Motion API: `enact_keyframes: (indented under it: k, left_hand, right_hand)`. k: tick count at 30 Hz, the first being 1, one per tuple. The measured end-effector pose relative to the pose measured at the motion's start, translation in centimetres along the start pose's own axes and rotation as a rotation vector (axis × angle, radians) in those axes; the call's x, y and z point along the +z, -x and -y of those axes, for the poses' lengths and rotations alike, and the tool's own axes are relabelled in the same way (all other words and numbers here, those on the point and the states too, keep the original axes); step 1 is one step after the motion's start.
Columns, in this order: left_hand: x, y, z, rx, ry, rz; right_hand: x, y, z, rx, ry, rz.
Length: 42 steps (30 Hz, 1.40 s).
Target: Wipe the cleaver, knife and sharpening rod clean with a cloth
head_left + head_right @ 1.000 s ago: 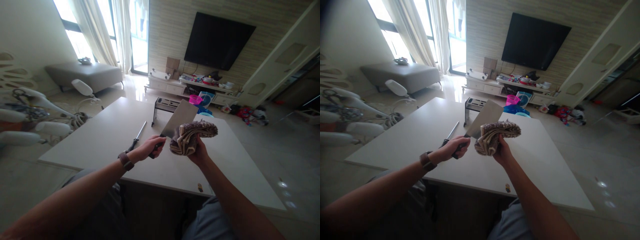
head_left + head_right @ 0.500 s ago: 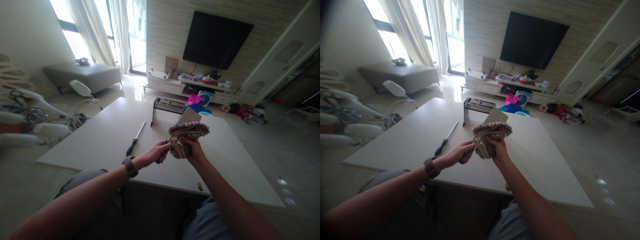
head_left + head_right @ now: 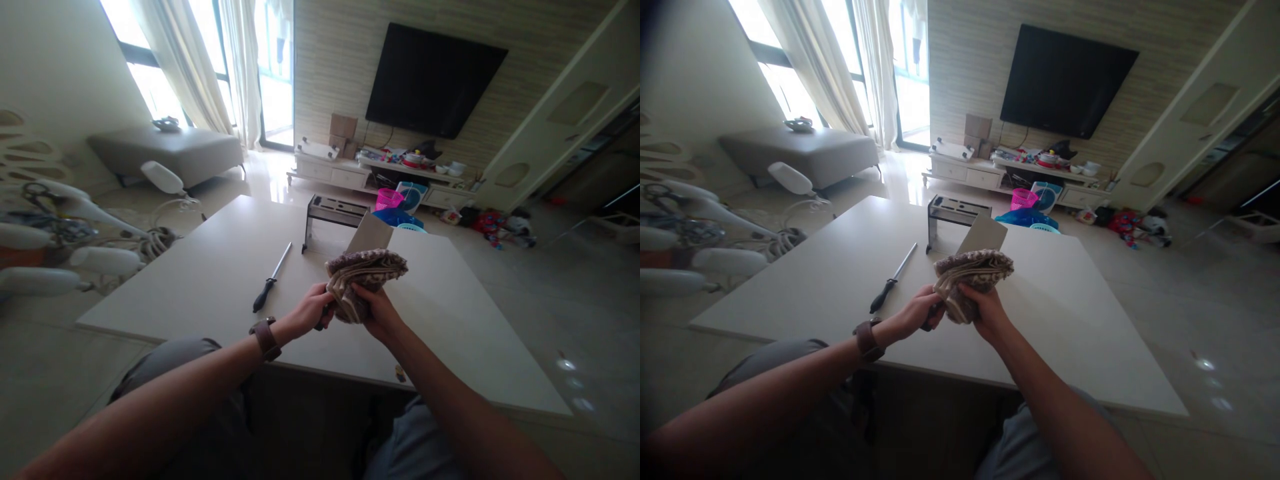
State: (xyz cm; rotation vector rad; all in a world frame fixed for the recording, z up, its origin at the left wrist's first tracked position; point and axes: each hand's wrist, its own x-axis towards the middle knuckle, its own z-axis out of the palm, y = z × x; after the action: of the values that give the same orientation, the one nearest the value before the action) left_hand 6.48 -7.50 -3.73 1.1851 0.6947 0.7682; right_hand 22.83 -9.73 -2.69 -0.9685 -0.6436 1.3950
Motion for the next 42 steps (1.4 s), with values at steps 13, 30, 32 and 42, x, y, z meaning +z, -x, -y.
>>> enact_keyframes:
  k: [13, 30, 32, 42]
  left_hand:
    - [-1.4, 0.3, -2.5, -0.109, 0.060, 0.052]
    - [-1.6, 0.6, -1.7, -0.178, -0.028, 0.160]
    - [-1.5, 0.5, -1.6, -0.179, -0.034, 0.161]
    - [-1.3, 0.6, -2.4, -0.242, -0.016, 0.255]
  right_hand:
    - [-1.2, -1.1, 2.3, -0.122, -0.023, -0.156]
    - [-1.9, -1.4, 1.1, -0.040, -0.108, -0.132]
    - [-2.0, -1.5, 0.8, -0.048, -0.113, -0.156]
    - [-5.6, -3.9, 6.7, -0.126, -0.179, -0.242]
